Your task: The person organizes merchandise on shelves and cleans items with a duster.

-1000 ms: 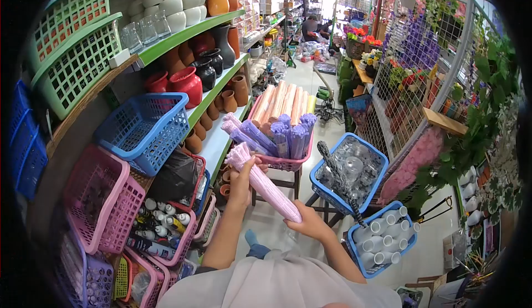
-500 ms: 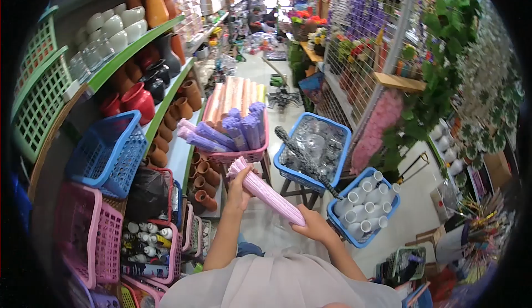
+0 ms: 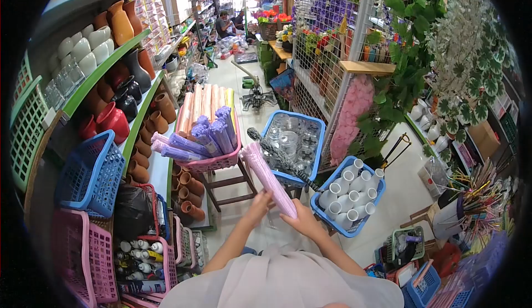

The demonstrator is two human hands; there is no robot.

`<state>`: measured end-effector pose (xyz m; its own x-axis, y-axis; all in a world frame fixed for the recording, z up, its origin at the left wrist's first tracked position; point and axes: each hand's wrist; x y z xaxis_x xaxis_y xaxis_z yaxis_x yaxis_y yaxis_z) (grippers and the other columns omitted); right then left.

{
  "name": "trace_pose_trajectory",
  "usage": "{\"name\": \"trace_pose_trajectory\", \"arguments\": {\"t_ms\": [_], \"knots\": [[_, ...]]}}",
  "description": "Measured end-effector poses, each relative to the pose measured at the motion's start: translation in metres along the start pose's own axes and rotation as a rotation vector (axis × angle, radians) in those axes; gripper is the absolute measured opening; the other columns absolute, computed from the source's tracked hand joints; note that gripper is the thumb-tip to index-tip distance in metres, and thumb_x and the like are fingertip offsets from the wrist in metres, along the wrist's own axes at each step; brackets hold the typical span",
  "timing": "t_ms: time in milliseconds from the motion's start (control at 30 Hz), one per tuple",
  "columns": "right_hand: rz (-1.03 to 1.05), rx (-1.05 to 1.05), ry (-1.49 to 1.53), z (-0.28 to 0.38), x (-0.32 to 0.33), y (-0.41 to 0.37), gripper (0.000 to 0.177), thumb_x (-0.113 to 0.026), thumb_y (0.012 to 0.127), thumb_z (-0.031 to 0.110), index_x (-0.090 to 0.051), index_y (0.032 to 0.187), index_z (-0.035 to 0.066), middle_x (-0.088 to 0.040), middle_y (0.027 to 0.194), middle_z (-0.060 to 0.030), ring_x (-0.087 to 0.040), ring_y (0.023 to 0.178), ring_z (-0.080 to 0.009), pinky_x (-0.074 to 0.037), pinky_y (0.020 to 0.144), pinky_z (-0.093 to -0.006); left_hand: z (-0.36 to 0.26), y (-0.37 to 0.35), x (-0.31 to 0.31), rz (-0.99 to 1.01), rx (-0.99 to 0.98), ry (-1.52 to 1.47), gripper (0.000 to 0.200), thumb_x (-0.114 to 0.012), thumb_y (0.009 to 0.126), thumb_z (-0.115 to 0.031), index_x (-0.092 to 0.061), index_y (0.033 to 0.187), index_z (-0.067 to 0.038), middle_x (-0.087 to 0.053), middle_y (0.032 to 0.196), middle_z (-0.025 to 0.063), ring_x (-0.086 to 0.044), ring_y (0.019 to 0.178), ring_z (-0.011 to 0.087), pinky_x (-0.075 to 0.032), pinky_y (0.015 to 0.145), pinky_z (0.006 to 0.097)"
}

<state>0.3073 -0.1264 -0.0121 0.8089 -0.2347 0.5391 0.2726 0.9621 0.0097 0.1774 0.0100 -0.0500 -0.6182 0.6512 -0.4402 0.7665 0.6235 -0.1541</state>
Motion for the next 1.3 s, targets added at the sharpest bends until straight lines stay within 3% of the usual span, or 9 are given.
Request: {"name": "trace_pose_trajectory", "arguments": {"t_ms": [133, 233, 367, 467, 700, 900, 1100, 1200, 1300], "knots": [[0.153, 0.146, 0.214, -0.038, -0.014, 0.031, 0.039, -0.06, 0.087, 0.036, -0.058, 0.103, 0.0, -0.064, 0.087, -0.0178, -0.063, 0.083, -0.025, -0.048, 0.074, -0.0357, 0.008, -0.004, -0.001, -0.058, -0.079, -0.024, 0.06, -0.046, 0.096, -0.036, -0.024, 0.142, -0.004, -0.059, 0.113, 0.0162, -0.059, 0.105, 0.0263, -0.047, 0.092, 0.039], [-0.171, 0.014, 0.181, -0.075, -0.01, 0.069, 0.035, -0.06, 0.086, 0.034, -0.066, 0.087, -0.001, -0.063, 0.086, -0.0182, -0.061, 0.08, -0.029, -0.047, 0.073, -0.0368, 0.004, -0.005, 0.017, -0.154, -0.1, -0.122, 0.057, -0.048, 0.095, -0.035, -0.028, 0.137, -0.002, -0.062, 0.096, 0.0136, -0.064, 0.091, 0.0246, -0.051, 0.085, 0.0375], [-0.427, -0.155, -0.47, -0.114, 0.006, 0.102, 0.039, -0.068, 0.077, 0.03, -0.06, 0.101, 0.0, -0.059, 0.103, -0.0173, -0.055, 0.101, -0.0348, -0.045, 0.084, -0.0459, -0.023, -0.017, 0.018, -0.158, -0.009, -0.354, 0.059, -0.033, 0.092, -0.06, -0.052, 0.087, -0.004, -0.055, 0.076, 0.0076, -0.055, 0.063, 0.0193, -0.048, 0.062, 0.0317], [-0.343, -0.236, -0.587, -0.128, 0.005, 0.119, 0.045, -0.068, 0.078, 0.029, -0.054, 0.112, 0.004, -0.055, 0.112, -0.0142, -0.05, 0.108, -0.0337, -0.042, 0.086, -0.0509, -0.024, -0.021, 0.026, -0.11, -0.012, -0.491, 0.061, -0.028, 0.091, -0.061, -0.05, 0.105, -0.006, -0.049, 0.079, 0.0063, -0.048, 0.061, 0.0163, -0.043, 0.058, 0.0289], [-0.304, -0.119, -0.662, -0.154, -0.003, 0.15, 0.038, -0.07, 0.076, 0.027, -0.057, 0.104, 0.005, -0.055, 0.108, -0.0118, -0.05, 0.106, -0.0315, -0.042, 0.083, -0.0489, -0.038, -0.032, 0.015, -0.125, -0.061, -0.423, 0.051, -0.028, 0.089, -0.051, -0.05, 0.105, -0.007, -0.047, 0.083, 0.0061, -0.045, 0.068, 0.0161, -0.043, 0.058, 0.0282], [-0.447, -0.012, -0.221, -0.147, -0.002, 0.12, 0.027, -0.057, 0.083, 0.02, -0.054, 0.096, -0.004, -0.056, 0.092, -0.0221, -0.055, 0.091, -0.0403, -0.044, 0.082, -0.0434, -0.019, -0.026, 0.046, 0.042, -0.126, -0.595, 0.05, -0.03, 0.091, -0.051, -0.049, 0.11, -0.009, -0.043, 0.08, 0.0047, -0.039, 0.064, 0.0145, -0.042, 0.053, 0.0252], [-0.47, -0.075, 0.26, -0.128, 0.013, 0.064, 0.03, -0.063, 0.083, 0.02, -0.052, 0.102, -0.002, -0.056, 0.075, -0.0098, -0.056, 0.069, -0.0241, -0.045, 0.064, -0.0359, -0.038, -0.029, 0.02, -0.291, -0.074, -0.526, 0.051, -0.035, 0.096, -0.051, -0.051, 0.116, -0.006, -0.058, 0.094, 0.0079, -0.057, 0.079, 0.0185, -0.052, 0.064, 0.0312], [-0.323, -0.392, 0.431, -0.058, 0.043, 0.044, 0.034, -0.065, 0.086, 0.025, -0.055, 0.108, 0.001, -0.057, 0.072, -0.0026, -0.05, 0.058, -0.0167, -0.044, 0.06, -0.0306, -0.024, -0.022, 0.031, -0.243, -0.039, -0.47, 0.057, -0.034, 0.096, -0.05, -0.056, 0.107, 0.001, -0.06, 0.085, 0.009, -0.06, 0.078, 0.0188, -0.051, 0.073, 0.0343], [-0.293, -0.122, 0.251, -0.059, 0.045, 0.033, 0.032, -0.064, 0.087, 0.024, -0.058, 0.107, 0.0, -0.063, 0.08, -0.0067, -0.058, 0.068, -0.0181, -0.046, 0.065, -0.033, -0.016, -0.017, 0.045, -0.13, -0.02, -0.493, 0.057, -0.034, 0.096, -0.05, -0.056, 0.107, 0.001, -0.06, 0.086, 0.0098, -0.06, 0.077, 0.0191, -0.051, 0.072, 0.0332]]}}
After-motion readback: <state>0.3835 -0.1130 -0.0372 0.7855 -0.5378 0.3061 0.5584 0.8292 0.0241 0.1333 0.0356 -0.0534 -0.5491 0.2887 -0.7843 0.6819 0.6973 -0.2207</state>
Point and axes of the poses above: each hand's wrist, its own y-axis towards the middle knuckle, its own x-axis out of the back of the hand, z = x × y
